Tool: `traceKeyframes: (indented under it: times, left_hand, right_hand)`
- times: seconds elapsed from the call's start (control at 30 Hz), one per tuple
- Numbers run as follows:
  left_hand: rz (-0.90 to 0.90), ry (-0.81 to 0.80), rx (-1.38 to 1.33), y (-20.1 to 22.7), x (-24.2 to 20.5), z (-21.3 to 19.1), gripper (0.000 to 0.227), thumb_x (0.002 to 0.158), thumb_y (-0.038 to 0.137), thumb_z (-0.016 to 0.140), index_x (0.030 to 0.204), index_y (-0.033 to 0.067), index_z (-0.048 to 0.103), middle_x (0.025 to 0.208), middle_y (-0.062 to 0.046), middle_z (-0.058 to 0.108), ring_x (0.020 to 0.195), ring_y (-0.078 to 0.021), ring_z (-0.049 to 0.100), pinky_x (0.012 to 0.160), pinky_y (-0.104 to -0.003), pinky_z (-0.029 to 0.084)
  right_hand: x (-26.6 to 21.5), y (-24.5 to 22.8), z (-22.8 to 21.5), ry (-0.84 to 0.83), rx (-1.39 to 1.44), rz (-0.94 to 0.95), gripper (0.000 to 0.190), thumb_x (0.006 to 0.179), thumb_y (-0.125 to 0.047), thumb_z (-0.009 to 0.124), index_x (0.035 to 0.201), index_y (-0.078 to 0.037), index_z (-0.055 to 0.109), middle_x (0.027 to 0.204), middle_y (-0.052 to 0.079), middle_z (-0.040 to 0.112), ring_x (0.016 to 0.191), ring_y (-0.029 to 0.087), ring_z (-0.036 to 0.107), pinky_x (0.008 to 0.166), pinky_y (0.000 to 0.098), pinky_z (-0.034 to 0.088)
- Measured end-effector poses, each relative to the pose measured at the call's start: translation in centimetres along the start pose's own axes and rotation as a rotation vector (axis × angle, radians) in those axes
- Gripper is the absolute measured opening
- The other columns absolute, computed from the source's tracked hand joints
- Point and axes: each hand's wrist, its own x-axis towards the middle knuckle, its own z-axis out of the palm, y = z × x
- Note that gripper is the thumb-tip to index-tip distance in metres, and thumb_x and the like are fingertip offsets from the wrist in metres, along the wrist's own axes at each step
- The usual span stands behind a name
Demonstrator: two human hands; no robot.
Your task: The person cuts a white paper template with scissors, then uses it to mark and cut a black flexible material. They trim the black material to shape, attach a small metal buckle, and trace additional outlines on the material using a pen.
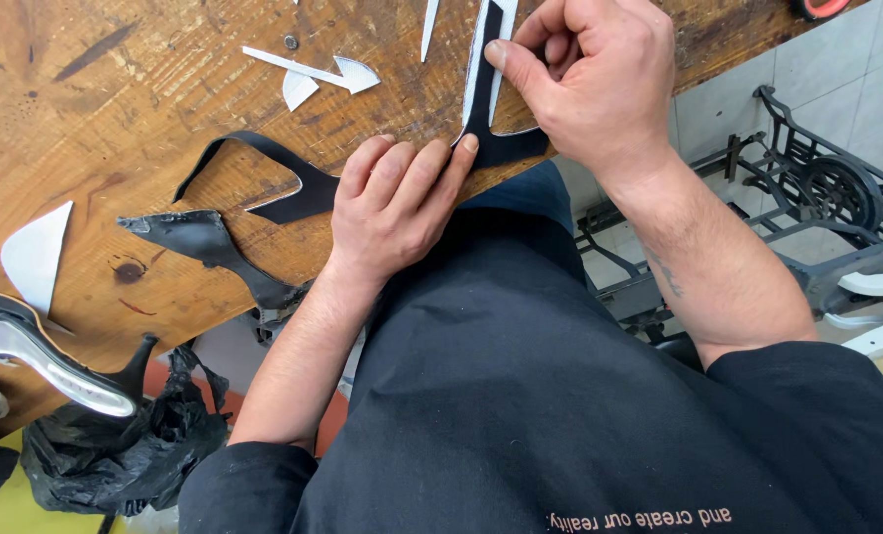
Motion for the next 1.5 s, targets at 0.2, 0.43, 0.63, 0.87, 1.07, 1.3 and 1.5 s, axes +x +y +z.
traceKeyframes:
  times: [0.2, 0.43, 0.63, 0.87, 1.07, 1.3, 1.5]
  left_hand:
    - [0.073, 0.107, 0.073, 0.7, 1.0, -0.8, 0.016, 0.108, 0.019, 0.069, 0.121, 0.0175, 0.078, 0.128, 0.001, 0.069, 0.103, -0.0142, 0.068, 0.094, -0.033, 0.054]
    - [-0.04, -0.141, 0.201, 4.1, 1.0, 0.1, 0.047, 0.117, 0.041, 0.037, 0.138, 0.0142, 0.068, 0.146, -0.004, 0.061, 0.129, -0.0169, 0.061, 0.105, -0.033, 0.042]
    - [-0.098, -0.176, 0.222, 4.8, 0.9, 0.6, 0.052, 0.117, 0.046, 0.035, 0.142, 0.0141, 0.066, 0.149, -0.003, 0.059, 0.132, -0.0174, 0.057, 0.111, -0.036, 0.037]
    - [-0.148, -0.141, 0.219, 4.8, 0.9, 0.5, 0.049, 0.117, 0.045, 0.036, 0.138, 0.0166, 0.07, 0.151, 0.0, 0.056, 0.119, -0.0188, 0.058, 0.115, -0.039, 0.036]
    - [-0.203, -0.107, 0.16, 5.3, 1.3, 0.6, 0.049, 0.116, 0.041, 0.035, 0.132, 0.0139, 0.073, 0.15, -0.003, 0.056, 0.111, -0.021, 0.059, 0.107, -0.037, 0.043]
    - [-0.285, -0.026, 0.182, 6.0, 2.6, 0.2, 0.025, 0.111, 0.021, 0.055, 0.124, 0.0143, 0.075, 0.145, -0.002, 0.06, 0.103, -0.0193, 0.06, 0.095, -0.033, 0.049]
    - [-0.34, 0.026, 0.195, 6.5, 3.6, 0.1, 0.034, 0.111, 0.012, 0.044, 0.118, 0.0124, 0.077, 0.14, -0.004, 0.065, 0.104, -0.0201, 0.063, 0.089, -0.033, 0.048]
  right_hand:
    - [0.1, 0.0, 0.1, 0.007, 0.004, 0.027, 0.031, 0.101, -0.012, 0.101, 0.087, -0.008, 0.073, 0.074, 0.0, 0.063, 0.066, 0.014, 0.055, 0.066, 0.0318, 0.045]
    - [0.1, -0.1, 0.0, 0.01, -0.013, 0.003, 0.03, 0.1, -0.012, 0.099, 0.086, -0.007, 0.073, 0.074, 0.0, 0.062, 0.067, 0.015, 0.056, 0.066, 0.0331, 0.045]
    - [0.2, 0.0, 0.0, 0.013, -0.048, 0.019, 0.03, 0.098, -0.014, 0.098, 0.085, -0.011, 0.071, 0.074, -0.002, 0.062, 0.068, 0.016, 0.057, 0.068, 0.0347, 0.045]
    - [1.0, -1.1, -1.6, -0.086, 0.221, 0.208, 0.021, 0.099, -0.003, 0.093, 0.09, -0.006, 0.074, 0.078, 0.001, 0.068, 0.066, 0.007, 0.056, 0.058, 0.0229, 0.047]
    - [2.2, 2.0, -3.7, -0.011, 0.093, 0.025, 0.056, 0.122, -0.009, 0.09, 0.077, -0.005, 0.057, 0.069, 0.003, 0.055, 0.062, 0.012, 0.05, 0.057, 0.0322, 0.033]
    - [5.5, 3.1, -3.9, -0.17, -0.604, -0.291, 0.043, 0.108, -0.049, 0.097, 0.088, -0.022, 0.07, 0.076, -0.007, 0.065, 0.073, 0.022, 0.064, 0.06, 0.0427, 0.045]
    - [8.7, 1.4, -6.7, -0.483, -0.189, -0.189, 0.024, 0.113, -0.017, 0.074, 0.091, -0.011, 0.066, 0.076, 0.0, 0.065, 0.065, 0.02, 0.059, 0.058, 0.0413, 0.044]
